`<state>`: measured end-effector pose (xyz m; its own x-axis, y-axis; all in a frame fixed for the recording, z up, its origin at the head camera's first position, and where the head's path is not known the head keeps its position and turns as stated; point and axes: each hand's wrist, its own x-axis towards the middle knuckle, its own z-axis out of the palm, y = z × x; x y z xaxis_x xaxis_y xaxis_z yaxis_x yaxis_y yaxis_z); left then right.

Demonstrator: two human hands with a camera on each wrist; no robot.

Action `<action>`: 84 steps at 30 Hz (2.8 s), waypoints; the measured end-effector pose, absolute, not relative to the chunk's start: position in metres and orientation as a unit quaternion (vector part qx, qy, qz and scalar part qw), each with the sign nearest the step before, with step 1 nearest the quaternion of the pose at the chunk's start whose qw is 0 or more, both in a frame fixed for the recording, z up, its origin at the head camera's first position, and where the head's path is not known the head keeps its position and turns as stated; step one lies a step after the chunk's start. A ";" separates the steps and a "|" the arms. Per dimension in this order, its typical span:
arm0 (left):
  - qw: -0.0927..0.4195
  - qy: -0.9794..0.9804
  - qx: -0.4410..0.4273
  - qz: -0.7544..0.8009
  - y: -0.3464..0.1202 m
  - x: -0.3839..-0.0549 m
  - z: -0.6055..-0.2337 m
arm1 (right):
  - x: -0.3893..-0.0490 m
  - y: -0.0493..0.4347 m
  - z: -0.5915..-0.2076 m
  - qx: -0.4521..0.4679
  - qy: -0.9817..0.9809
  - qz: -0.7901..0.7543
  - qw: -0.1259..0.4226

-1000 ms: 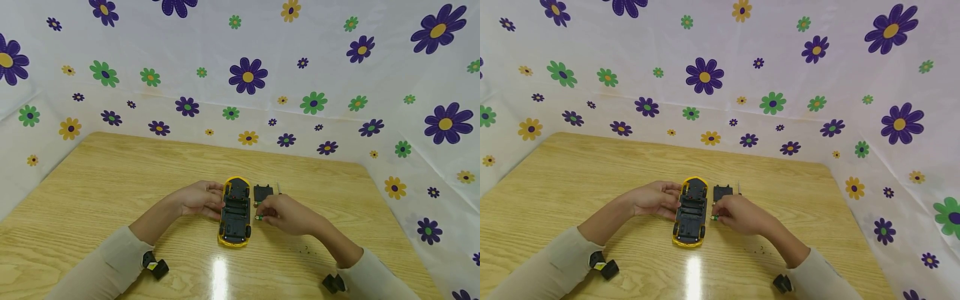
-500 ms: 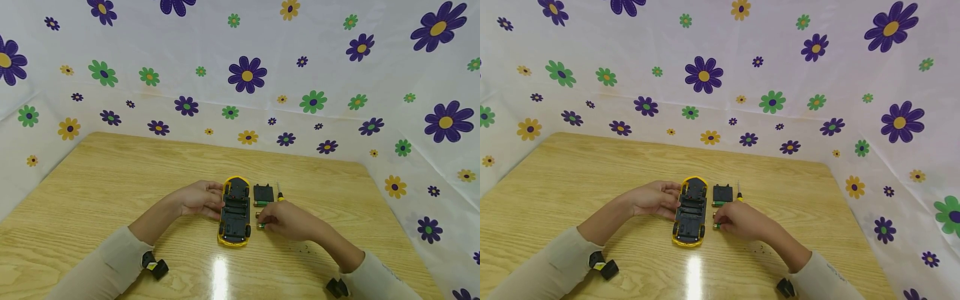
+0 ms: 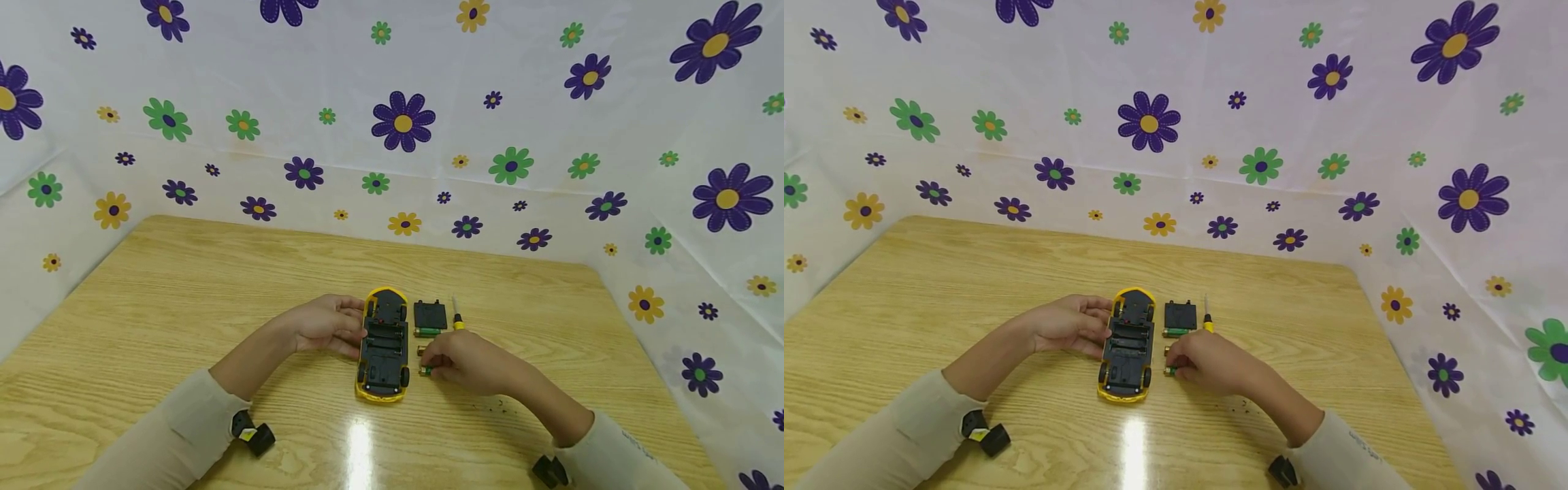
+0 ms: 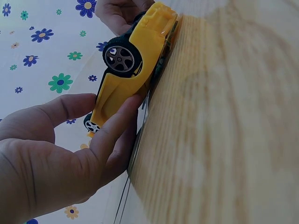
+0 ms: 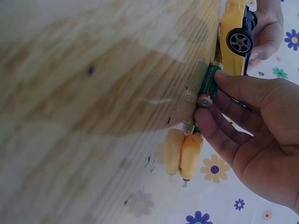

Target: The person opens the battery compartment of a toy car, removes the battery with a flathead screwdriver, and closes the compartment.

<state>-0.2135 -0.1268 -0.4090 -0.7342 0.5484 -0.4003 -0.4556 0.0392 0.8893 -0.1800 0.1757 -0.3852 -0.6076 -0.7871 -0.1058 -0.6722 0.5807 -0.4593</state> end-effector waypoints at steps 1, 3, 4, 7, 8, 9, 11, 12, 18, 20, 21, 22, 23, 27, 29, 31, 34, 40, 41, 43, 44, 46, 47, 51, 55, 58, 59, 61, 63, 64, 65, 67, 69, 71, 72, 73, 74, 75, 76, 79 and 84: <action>0.362 0.623 0.038 0.692 -0.127 -0.214 -0.409 | -0.180 0.176 -0.385 -0.417 0.876 -0.190 0.151; 0.363 0.623 0.039 0.692 -0.127 -0.214 -0.409 | -0.181 0.176 -0.384 -0.417 0.876 -0.191 0.148; 0.363 0.623 0.040 0.692 -0.127 -0.214 -0.409 | -0.181 0.176 -0.384 -0.417 0.876 -0.193 0.146; 0.363 0.622 0.040 0.692 -0.127 -0.214 -0.410 | -0.183 0.177 -0.381 -0.415 0.876 -0.201 0.142; 0.363 0.622 0.041 0.692 -0.127 -0.214 -0.410 | -0.183 0.177 -0.380 -0.416 0.875 -0.205 0.142; 0.362 0.623 0.041 0.692 -0.127 -0.214 -0.410 | -0.184 0.177 -0.379 -0.414 0.875 -0.209 0.143; 0.362 0.624 0.042 0.692 -0.127 -0.213 -0.410 | -0.185 0.178 -0.376 -0.414 0.874 -0.211 0.140; 0.361 0.624 0.043 0.691 -0.127 -0.214 -0.410 | -0.185 0.178 -0.375 -0.414 0.874 -0.214 0.140; 0.362 0.626 0.045 0.689 -0.127 -0.213 -0.409 | -0.195 0.181 -0.370 -0.416 0.874 -0.224 0.118; 0.362 0.627 0.045 0.689 -0.127 -0.213 -0.408 | -0.199 0.182 -0.369 -0.412 0.875 -0.227 0.110; 0.362 0.627 0.044 0.689 -0.127 -0.213 -0.408 | -0.201 0.182 -0.368 -0.409 0.877 -0.228 0.107; 0.361 0.626 0.043 0.689 -0.127 -0.213 -0.408 | -0.203 0.182 -0.368 -0.407 0.878 -0.229 0.104; 0.361 0.626 0.043 0.690 -0.127 -0.213 -0.409 | -0.205 0.182 -0.367 -0.406 0.879 -0.231 0.102; 0.361 0.625 0.041 0.691 -0.127 -0.213 -0.409 | -0.214 0.182 -0.365 -0.388 0.887 -0.230 0.100; 0.360 0.625 0.040 0.691 -0.127 -0.213 -0.409 | -0.219 0.181 -0.365 -0.382 0.891 -0.226 0.095; 0.360 0.625 0.040 0.691 -0.128 -0.213 -0.409 | -0.223 0.179 -0.364 -0.375 0.895 -0.221 0.094; 0.360 0.626 0.040 0.691 -0.128 -0.213 -0.409 | -0.230 0.176 -0.364 -0.366 0.901 -0.212 0.096; 0.360 0.625 0.038 0.692 -0.127 -0.214 -0.409 | -0.243 0.170 -0.366 -0.346 0.911 -0.200 0.103; 0.360 0.625 0.037 0.692 -0.127 -0.214 -0.409 | -0.245 0.170 -0.366 -0.342 0.912 -0.199 0.105; 0.361 0.625 0.036 0.692 -0.127 -0.214 -0.410 | -0.249 0.168 -0.367 -0.337 0.915 -0.195 0.107; 0.361 0.625 0.036 0.692 -0.127 -0.214 -0.410 | -0.250 0.167 -0.367 -0.333 0.916 -0.194 0.108; 0.359 0.625 0.034 0.692 -0.127 -0.214 -0.410 | -0.254 0.165 -0.368 -0.328 0.918 -0.190 0.112; 0.359 0.625 0.034 0.692 -0.126 -0.214 -0.410 | -0.255 0.164 -0.368 -0.326 0.919 -0.188 0.113; 0.355 0.625 0.029 0.695 -0.126 -0.214 -0.410 | -0.261 0.161 -0.369 -0.323 0.922 -0.176 0.121; 0.356 0.624 0.032 0.694 -0.126 -0.213 -0.410 | -0.267 0.159 -0.369 -0.316 0.924 -0.167 0.138; 0.358 0.623 0.029 0.695 -0.127 -0.213 -0.409 | -0.271 0.158 -0.370 -0.301 0.925 -0.169 0.159; 0.358 0.623 0.032 0.695 -0.127 -0.213 -0.410 | -0.271 0.158 -0.370 -0.298 0.925 -0.169 0.166; 0.360 0.623 0.035 0.693 -0.127 -0.214 -0.410 | -0.273 0.157 -0.371 -0.289 0.925 -0.170 0.179; 0.360 0.623 0.035 0.693 -0.127 -0.214 -0.410 | -0.274 0.157 -0.372 -0.283 0.925 -0.168 0.188; 0.360 0.624 0.036 0.692 -0.127 -0.214 -0.410 | -0.275 0.156 -0.372 -0.286 0.925 -0.163 0.189; 0.360 0.625 0.038 0.692 -0.127 -0.214 -0.410 | -0.276 0.156 -0.372 -0.289 0.925 -0.159 0.190; 0.358 0.625 0.037 0.693 -0.127 -0.214 -0.410 | -0.277 0.156 -0.373 -0.292 0.925 -0.150 0.192; 0.358 0.625 0.038 0.693 -0.127 -0.213 -0.410 | -0.278 0.156 -0.373 -0.297 0.924 -0.143 0.193; 0.357 0.625 0.038 0.693 -0.127 -0.213 -0.410 | -0.279 0.155 -0.374 -0.298 0.924 -0.138 0.195; 0.358 0.624 0.038 0.693 -0.127 -0.213 -0.410 | -0.279 0.155 -0.374 -0.298 0.924 -0.136 0.196; 0.358 0.624 0.037 0.693 -0.127 -0.213 -0.410 | -0.279 0.155 -0.374 -0.298 0.924 -0.135 0.197; 0.358 0.624 0.037 0.693 -0.127 -0.213 -0.410 | -0.279 0.155 -0.374 -0.299 0.924 -0.135 0.197; 0.358 0.624 0.037 0.693 -0.127 -0.213 -0.410 | -0.279 0.154 -0.374 -0.300 0.924 -0.134 0.197; 0.358 0.624 0.037 0.693 -0.127 -0.213 -0.409 | -0.279 0.154 -0.374 -0.301 0.924 -0.133 0.196; 0.358 0.625 0.037 0.693 -0.127 -0.213 -0.410 | -0.279 0.154 -0.374 -0.301 0.924 -0.134 0.195; 0.359 0.625 0.039 0.692 -0.128 -0.213 -0.411 | -0.278 0.155 -0.375 -0.301 0.925 -0.143 0.184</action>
